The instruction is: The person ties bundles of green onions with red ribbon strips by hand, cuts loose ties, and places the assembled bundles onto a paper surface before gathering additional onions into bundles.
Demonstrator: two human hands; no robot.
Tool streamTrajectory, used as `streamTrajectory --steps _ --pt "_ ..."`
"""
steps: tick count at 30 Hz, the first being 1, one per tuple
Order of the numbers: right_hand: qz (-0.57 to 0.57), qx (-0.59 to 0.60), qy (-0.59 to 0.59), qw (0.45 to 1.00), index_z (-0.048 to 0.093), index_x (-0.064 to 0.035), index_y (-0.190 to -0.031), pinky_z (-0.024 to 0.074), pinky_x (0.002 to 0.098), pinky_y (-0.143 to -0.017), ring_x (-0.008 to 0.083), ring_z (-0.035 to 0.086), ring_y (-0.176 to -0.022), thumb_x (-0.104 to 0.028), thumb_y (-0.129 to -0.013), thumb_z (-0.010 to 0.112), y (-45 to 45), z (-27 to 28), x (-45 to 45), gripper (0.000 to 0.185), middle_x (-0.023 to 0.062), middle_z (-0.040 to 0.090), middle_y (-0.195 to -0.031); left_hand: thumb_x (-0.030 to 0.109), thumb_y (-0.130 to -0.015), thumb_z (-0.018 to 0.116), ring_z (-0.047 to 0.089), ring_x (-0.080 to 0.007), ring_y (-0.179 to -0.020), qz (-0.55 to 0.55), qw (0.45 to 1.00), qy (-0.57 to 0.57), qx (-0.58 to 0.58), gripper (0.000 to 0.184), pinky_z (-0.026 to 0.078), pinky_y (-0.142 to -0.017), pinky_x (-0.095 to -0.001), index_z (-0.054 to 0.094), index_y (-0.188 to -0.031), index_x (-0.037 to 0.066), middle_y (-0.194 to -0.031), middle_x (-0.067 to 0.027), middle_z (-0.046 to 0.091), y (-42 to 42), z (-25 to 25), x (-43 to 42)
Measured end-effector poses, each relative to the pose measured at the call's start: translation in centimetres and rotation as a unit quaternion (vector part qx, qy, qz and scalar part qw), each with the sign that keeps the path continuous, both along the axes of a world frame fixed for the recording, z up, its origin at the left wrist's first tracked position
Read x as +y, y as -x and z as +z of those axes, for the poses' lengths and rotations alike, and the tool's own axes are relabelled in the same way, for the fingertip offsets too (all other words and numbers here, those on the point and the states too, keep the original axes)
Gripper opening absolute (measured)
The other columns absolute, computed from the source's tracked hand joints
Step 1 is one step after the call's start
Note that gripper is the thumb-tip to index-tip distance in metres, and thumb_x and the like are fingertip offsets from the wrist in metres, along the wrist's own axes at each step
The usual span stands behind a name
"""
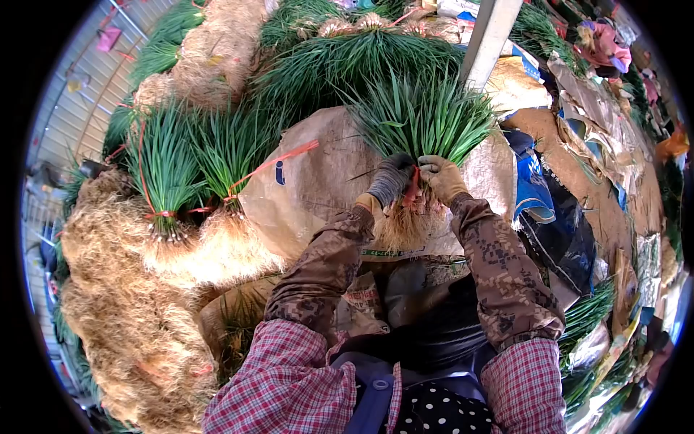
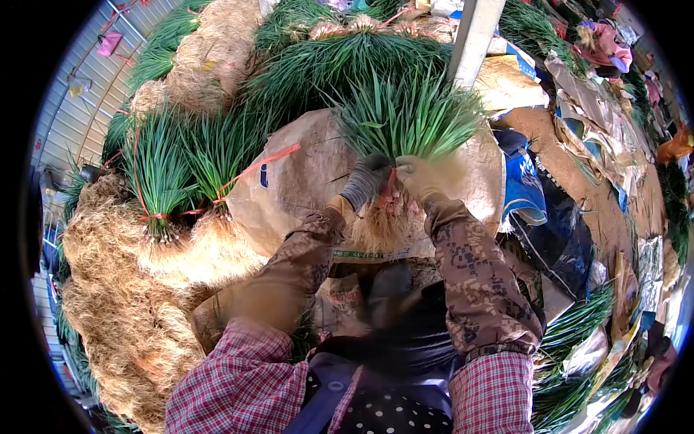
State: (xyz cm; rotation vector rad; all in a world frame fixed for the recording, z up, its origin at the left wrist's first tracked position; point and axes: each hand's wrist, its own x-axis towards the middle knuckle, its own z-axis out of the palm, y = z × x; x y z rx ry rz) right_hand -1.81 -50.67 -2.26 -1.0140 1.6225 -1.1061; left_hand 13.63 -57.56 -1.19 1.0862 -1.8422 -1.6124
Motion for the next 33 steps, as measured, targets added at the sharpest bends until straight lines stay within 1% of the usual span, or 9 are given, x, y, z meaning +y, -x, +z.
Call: streamTrajectory --steps 6,9,15,17,21,26,28,31,33 --pt "-0.084 0.287 0.073 0.951 0.062 -0.0008 -0.103 0.0521 0.0249 -0.072 0.0134 0.06 -0.078 -0.016 -0.089 0.06 1.1 1.1 0.7 0.021 0.0096 0.065 -0.09 0.007 -0.084 0.057 0.058 -0.0181 -0.074 0.007 0.999 0.037 0.032 0.013 0.048 -0.068 -0.0318 0.059 -0.096 0.002 -0.084 -0.0102 0.064 -0.5 -1.8 -0.7" --pt "0.049 0.027 -0.27 0.961 0.062 -0.0019 -0.094 0.0525 0.029 -0.063 0.015 0.062 -0.069 -0.032 -0.087 0.063 -1.1 9.8 1.6 0.03 0.0089 0.065 -0.085 0.005 -0.084 0.057 0.058 -0.0175 -0.074 0.022 0.995 0.067 0.065 0.012 0.047 -0.067 -0.0318 0.058 -0.095 0.001 -0.083 -0.0093 0.063 -0.2 -2.1 0.1" --pt "0.039 -0.144 -0.2 0.969 0.062 -0.0013 -0.094 0.0484 0.0262 -0.046 0.0141 0.062 -0.061 -0.035 -0.087 0.063 -4.6 7.8 3.0 0.034 0.0067 0.064 -0.078 0.002 -0.081 0.059 0.058 -0.0181 -0.068 0.03 0.982 0.17 0.078 0.009 0.048 -0.062 -0.0316 0.056 -0.09 0.001 -0.08 -0.0086 0.063 -0.6 -1.8 0.6" --pt "0.067 -0.136 -0.179 0.972 0.062 -0.0006 -0.097 0.0491 0.0272 -0.048 0.014 0.062 -0.061 -0.028 -0.087 0.064 -2.7 5.8 2.9 0.029 0.0068 0.065 -0.077 0.003 -0.082 0.06 0.059 -0.0164 -0.068 0.051 0.986 -0.055 0.152 0.01 0.05 -0.06 -0.0303 0.058 -0.092 0.003 -0.081 -0.0082 0.063 -1.1 -0.6 0.8" --pt "0.094 0.043 -0.166 0.981 0.067 0.0002 -0.093 0.0471 0.0267 -0.047 0.0137 0.06 -0.055 -0.015 -0.086 0.061 0.7 6.7 2.8 0.018 0.0075 0.065 -0.072 0.005 -0.083 0.062 0.061 -0.0153 -0.064 0.077 0.93 -0.272 0.234 0.014 0.051 -0.055 -0.0304 0.058 -0.096 0.002 -0.08 -0.0083 0.063 -1.9 -1.2 0.3" --pt "0.152 0.443 -0.116 0.876 0.066 0.0024 -0.092 0.0484 0.0281 -0.057 0.0148 0.061 -0.06 -0.02 -0.088 0.058 2.1 5.4 2.8 0.024 0.0112 0.066 -0.076 0.007 -0.085 0.061 0.06 -0.0137 -0.066 0.112 0.965 -0.153 0.178 0.017 0.05 -0.057 -0.028 0.057 -0.1 0.0 -0.083 -0.0079 0.063 -0.3 -0.9 0.8" --pt "0.119 0.353 -0.128 0.919 0.062 0.0042 -0.095 0.0485 0.0286 -0.058 0.0155 0.061 -0.061 -0.022 -0.089 0.055 1.7 5.6 3.0 0.027 0.0122 0.065 -0.076 0.008 -0.086 0.06 0.059 -0.0123 -0.067 0.118 0.979 0.008 0.168 0.019 0.049 -0.058 -0.0261 0.057 -0.103 -0.001 -0.085 -0.0081 0.064 0.6 -2.1 0.5" --pt "0.079 0.148 -0.141 0.976 0.058 0.0053 -0.096 0.0478 0.0276 -0.053 0.0145 0.059 -0.056 -0.02 -0.09 0.054 0.3 8.1 3.8 0.026 0.0118 0.063 -0.07 0.009 -0.086 0.061 0.06 -0.0152 -0.062 0.105 0.974 -0.009 0.2 0.018 0.051 -0.054 -0.0305 0.058 -0.102 0.002 -0.084 -0.0092 0.064 1.4 -2.3 -0.2" --pt "0.043 0.076 -0.139 0.986 0.059 0.0052 -0.094 0.0473 0.0265 -0.05 0.0137 0.058 -0.052 -0.016 -0.089 0.055 -0.5 10.0 4.4 0.023 0.0107 0.062 -0.067 0.009 -0.086 0.06 0.06 -0.0176 -0.058 0.051 0.934 -0.198 0.293 0.015 0.052 -0.05 -0.0338 0.057 -0.1 0.004 -0.084 -0.0103 0.064 0.6 -1.2 0.0"
